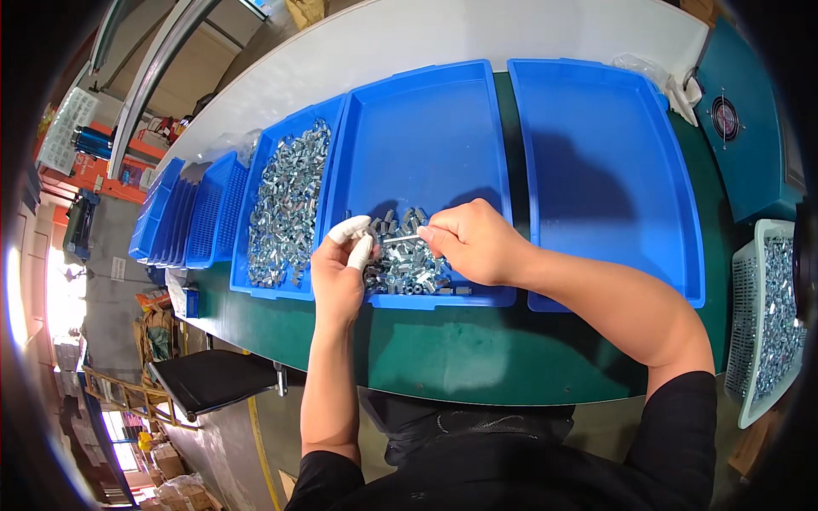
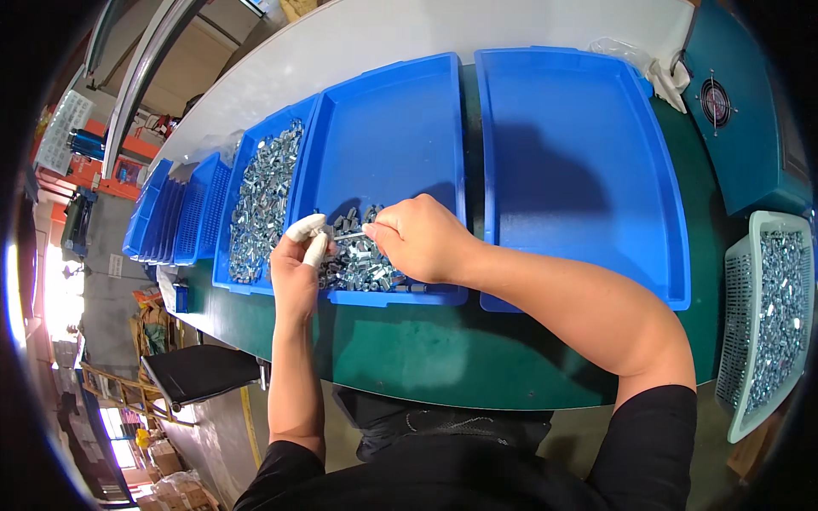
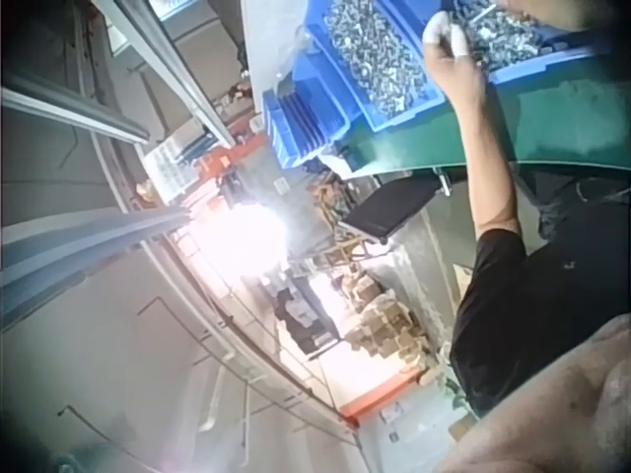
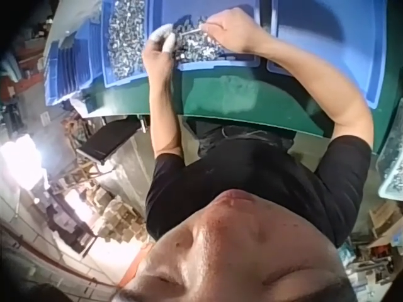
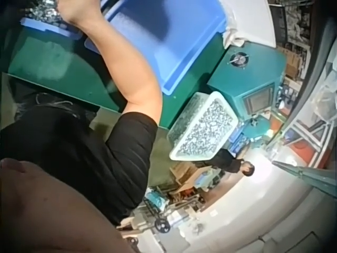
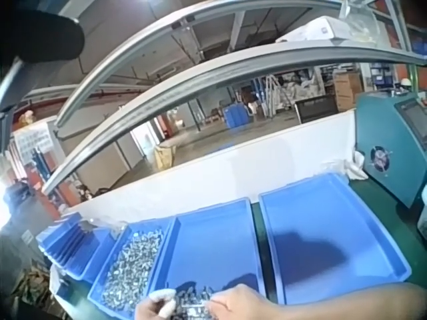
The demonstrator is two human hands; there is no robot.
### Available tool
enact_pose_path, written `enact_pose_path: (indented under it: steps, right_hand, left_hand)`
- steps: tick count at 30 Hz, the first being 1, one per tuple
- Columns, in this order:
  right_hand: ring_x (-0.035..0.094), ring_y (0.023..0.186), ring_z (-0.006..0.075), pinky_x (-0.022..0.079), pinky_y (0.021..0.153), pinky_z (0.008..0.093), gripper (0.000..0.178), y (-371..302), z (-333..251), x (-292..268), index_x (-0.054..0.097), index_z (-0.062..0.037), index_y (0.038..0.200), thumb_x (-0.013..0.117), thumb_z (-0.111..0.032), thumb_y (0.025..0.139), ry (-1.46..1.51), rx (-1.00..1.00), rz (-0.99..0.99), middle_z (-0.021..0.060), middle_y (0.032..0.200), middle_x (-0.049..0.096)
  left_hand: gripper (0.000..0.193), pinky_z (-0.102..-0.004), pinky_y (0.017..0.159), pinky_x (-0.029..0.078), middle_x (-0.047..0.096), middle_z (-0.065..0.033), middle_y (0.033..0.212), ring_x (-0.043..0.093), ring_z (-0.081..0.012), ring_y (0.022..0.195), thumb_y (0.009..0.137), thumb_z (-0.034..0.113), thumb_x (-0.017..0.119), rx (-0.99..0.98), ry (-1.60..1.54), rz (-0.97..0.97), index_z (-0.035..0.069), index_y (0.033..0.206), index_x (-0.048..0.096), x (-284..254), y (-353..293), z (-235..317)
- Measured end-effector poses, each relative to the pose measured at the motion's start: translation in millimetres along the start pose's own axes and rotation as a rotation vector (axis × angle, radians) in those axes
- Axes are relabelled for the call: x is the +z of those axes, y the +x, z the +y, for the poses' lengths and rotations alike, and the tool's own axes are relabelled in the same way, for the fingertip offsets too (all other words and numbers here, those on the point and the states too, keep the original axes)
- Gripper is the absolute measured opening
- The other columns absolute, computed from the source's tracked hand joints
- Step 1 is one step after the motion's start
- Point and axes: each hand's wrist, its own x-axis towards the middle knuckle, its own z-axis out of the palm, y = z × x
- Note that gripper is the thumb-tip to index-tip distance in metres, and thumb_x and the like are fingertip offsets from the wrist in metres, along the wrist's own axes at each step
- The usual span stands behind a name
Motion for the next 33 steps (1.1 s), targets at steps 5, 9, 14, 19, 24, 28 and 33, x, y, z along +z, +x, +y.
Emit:
enact_pose_path:
  steps: [5, 9, 14, 19, 24, 28, 33]
  right_hand:
    - [0.040, 0.050, 0.0156, 0.037, 0.050, 0.0356, 0.032, 0, 7, 1, 0.059, 0.0020, 0.070, 0.057, -0.015, 0.097, 0.025, -0.079, 0.025, 0.0120, 0.055, 0.052]
    - [0.040, 0.048, 0.0222, 0.035, 0.050, 0.0377, 0.032, -1, 5, 0, 0.055, 0.0006, 0.067, 0.058, -0.014, 0.095, -0.063, -0.143, 0.017, 0.0135, 0.054, 0.049]
    - [0.041, 0.049, 0.0312, 0.034, 0.049, 0.0414, 0.034, -2, 4, 2, 0.051, -0.0011, 0.064, 0.060, -0.014, 0.094, -0.168, -0.211, 0.015, 0.0145, 0.054, 0.047]
    - [0.046, 0.052, 0.0368, 0.036, 0.051, 0.0445, 0.030, 0, 12, 6, 0.052, -0.0022, 0.065, 0.062, -0.013, 0.091, -0.285, -0.438, 0.087, 0.0161, 0.055, 0.045]
    - [0.046, 0.050, 0.0318, 0.038, 0.050, 0.0412, 0.029, -7, 1, 9, 0.056, -0.0018, 0.067, 0.061, -0.013, 0.092, -0.246, -0.308, 0.004, 0.0155, 0.055, 0.050]
    - [0.048, 0.047, 0.0191, 0.038, 0.049, 0.0366, 0.029, -8, -11, 6, 0.062, -0.0009, 0.070, 0.060, -0.015, 0.095, -0.014, -0.084, -0.198, 0.0125, 0.053, 0.053]
    - [0.049, 0.048, 0.0162, 0.037, 0.049, 0.0361, 0.031, -6, -9, 4, 0.063, -0.0004, 0.070, 0.058, -0.016, 0.096, 0.060, 0.099, -0.192, 0.0105, 0.052, 0.052]
  left_hand:
    - [0.020, -0.0236, 0.072, 0.056, 0.069, -0.0103, 0.095, 0.068, -0.0155, 0.082, 0.094, -0.004, 0.061, -0.089, -0.321, -0.008, -0.001, 0.114, 0.065, 11, -15, -3]
    - [0.018, -0.0238, 0.071, 0.056, 0.070, -0.0101, 0.094, 0.069, -0.0156, 0.080, 0.094, -0.003, 0.063, -0.062, -0.324, 0.000, -0.001, 0.111, 0.065, 12, -17, -3]
    - [0.014, -0.0249, 0.070, 0.055, 0.070, -0.0101, 0.095, 0.069, -0.0168, 0.078, 0.092, -0.001, 0.066, -0.020, -0.164, -0.065, 0.000, 0.106, 0.066, 15, -21, -5]
    - [0.013, -0.0247, 0.063, 0.055, 0.071, -0.0080, 0.089, 0.070, -0.0149, 0.077, 0.090, 0.000, 0.069, -0.044, -0.160, -0.173, 0.001, 0.103, 0.067, 11, -22, -2]
    - [0.012, -0.0237, 0.062, 0.053, 0.071, -0.0072, 0.089, 0.070, -0.0137, 0.076, 0.090, -0.001, 0.069, 0.017, -0.103, -0.223, 0.001, 0.102, 0.066, 21, -27, 0]
    - [0.015, -0.0242, 0.061, 0.052, 0.068, -0.0097, 0.093, 0.068, -0.0149, 0.075, 0.088, -0.005, 0.067, 0.216, -0.118, -0.257, 0.002, 0.100, 0.061, 15, -35, -7]
    - [0.015, -0.0239, 0.062, 0.050, 0.067, -0.0069, 0.088, 0.062, -0.0104, 0.071, 0.091, -0.002, 0.066, 0.234, -0.040, -0.174, 0.001, 0.105, 0.063, 29, -34, 0]
